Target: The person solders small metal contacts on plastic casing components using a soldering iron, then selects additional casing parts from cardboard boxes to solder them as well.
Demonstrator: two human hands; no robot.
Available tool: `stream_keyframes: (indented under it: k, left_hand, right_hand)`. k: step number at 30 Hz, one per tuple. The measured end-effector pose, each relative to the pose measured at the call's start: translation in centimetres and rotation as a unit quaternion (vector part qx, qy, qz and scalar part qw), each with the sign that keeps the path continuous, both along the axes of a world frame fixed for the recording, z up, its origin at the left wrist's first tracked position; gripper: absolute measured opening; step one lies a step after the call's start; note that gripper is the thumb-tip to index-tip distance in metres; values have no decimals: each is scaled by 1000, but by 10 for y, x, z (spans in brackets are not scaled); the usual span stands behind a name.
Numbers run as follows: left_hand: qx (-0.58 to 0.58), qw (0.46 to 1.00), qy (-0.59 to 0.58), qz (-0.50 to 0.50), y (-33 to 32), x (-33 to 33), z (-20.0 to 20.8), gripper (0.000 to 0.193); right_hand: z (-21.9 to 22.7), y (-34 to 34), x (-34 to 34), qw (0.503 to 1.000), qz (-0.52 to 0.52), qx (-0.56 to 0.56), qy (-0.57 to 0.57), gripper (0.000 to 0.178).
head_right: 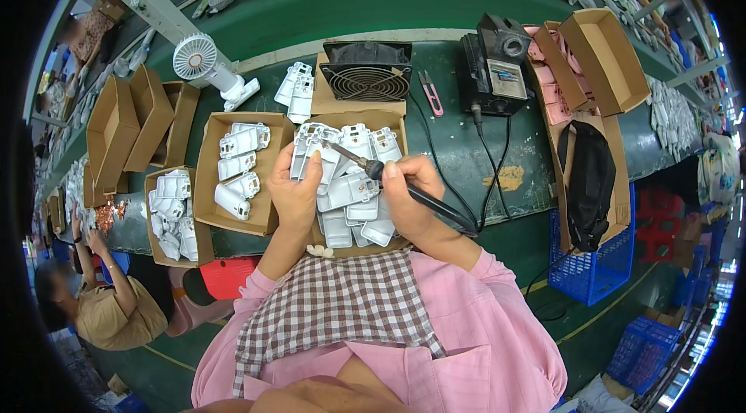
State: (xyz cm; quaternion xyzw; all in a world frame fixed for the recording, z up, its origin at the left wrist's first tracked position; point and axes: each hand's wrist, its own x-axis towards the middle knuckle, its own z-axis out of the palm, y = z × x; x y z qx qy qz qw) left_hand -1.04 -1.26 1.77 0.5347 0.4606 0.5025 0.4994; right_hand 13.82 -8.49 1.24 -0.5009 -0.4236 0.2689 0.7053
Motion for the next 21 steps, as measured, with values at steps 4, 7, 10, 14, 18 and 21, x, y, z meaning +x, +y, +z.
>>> stream_keyframes:
  k: [4,7,10,14,18,21]
  left_hand:
    - [21,998,8,-54,3,2,2,38]
    - [56,994,36,-90,2,5,5,39]
    - [-83,984,-95,-123,3,6,10,26]
    - [-100,984,-101,-112,5,7,12,22]
    - [-98,989,-70,-85,4,9,14,18]
    - [-94,992,-60,-64,5,10,13,15]
  right_hand:
    - [1,-5,4,995,16,67,73,11]
    - [9,-10,3,994,20,65,90,11]
    - [13,-12,4,992,37,71,101,11]
    - [12,-11,6,997,46,39,50,11]
    - [8,-7,5,999,35,12,24,12]
    - [6,-5,5,999,27,10,27,13]
